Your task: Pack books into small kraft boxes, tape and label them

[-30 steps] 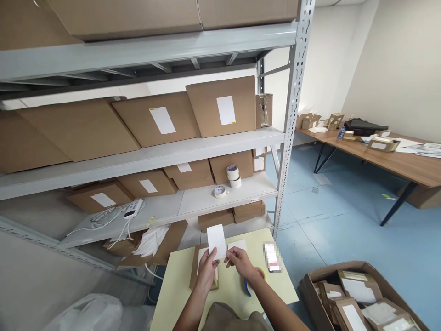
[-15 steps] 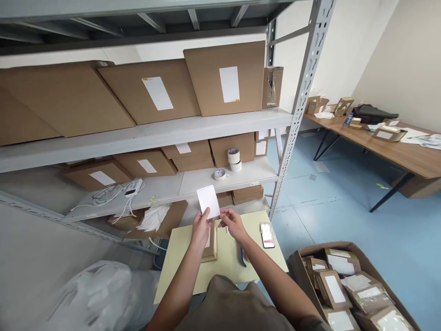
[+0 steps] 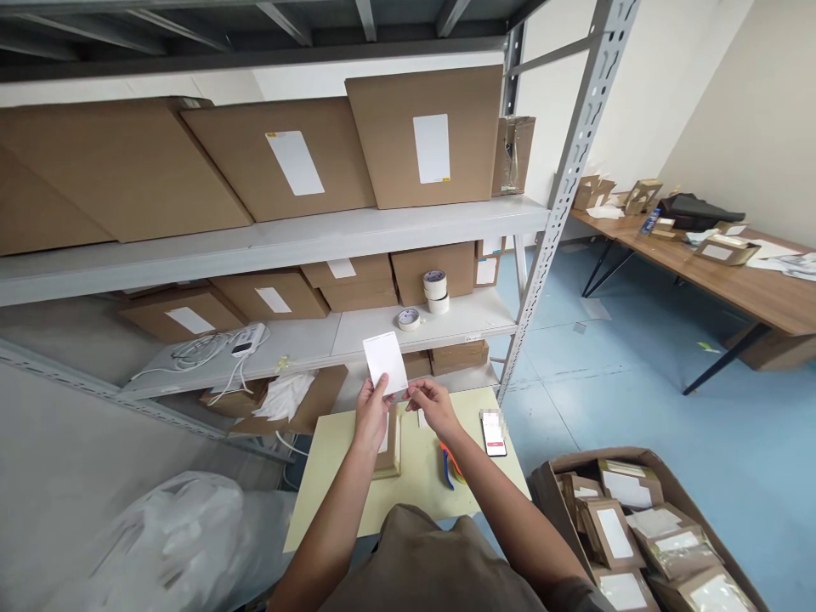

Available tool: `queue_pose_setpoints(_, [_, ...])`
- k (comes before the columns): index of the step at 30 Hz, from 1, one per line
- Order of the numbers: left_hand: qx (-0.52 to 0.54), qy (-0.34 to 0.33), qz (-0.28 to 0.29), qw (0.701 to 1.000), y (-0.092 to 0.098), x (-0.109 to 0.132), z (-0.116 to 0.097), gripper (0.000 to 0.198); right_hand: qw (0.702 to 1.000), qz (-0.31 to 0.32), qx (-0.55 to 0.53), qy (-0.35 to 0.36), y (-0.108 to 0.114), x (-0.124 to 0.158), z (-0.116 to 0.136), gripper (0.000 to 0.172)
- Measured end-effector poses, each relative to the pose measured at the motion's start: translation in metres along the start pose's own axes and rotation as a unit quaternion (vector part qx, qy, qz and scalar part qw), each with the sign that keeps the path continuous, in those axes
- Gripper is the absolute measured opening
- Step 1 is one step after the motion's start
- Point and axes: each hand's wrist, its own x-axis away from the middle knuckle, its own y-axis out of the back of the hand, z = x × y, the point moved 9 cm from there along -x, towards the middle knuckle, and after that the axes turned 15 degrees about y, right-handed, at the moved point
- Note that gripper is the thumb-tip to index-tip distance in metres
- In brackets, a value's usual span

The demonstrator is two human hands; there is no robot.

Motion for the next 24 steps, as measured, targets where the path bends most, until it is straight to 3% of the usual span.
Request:
queue_pose_setpoints(13, [0.009,0.005,0.018,1.000,-0.001,0.005,0.009,0.049,1.000,-0.004,-0.011,-0.019,0.000,0.008,-0.013,0.034])
queue_pose_setpoints(24, [-0.008,0.006,0.009,1.000,0.003,0.006,0.013,0.052,1.000,-0.009,0.006,-0.011,0.002,0.014,-0.008,0.036])
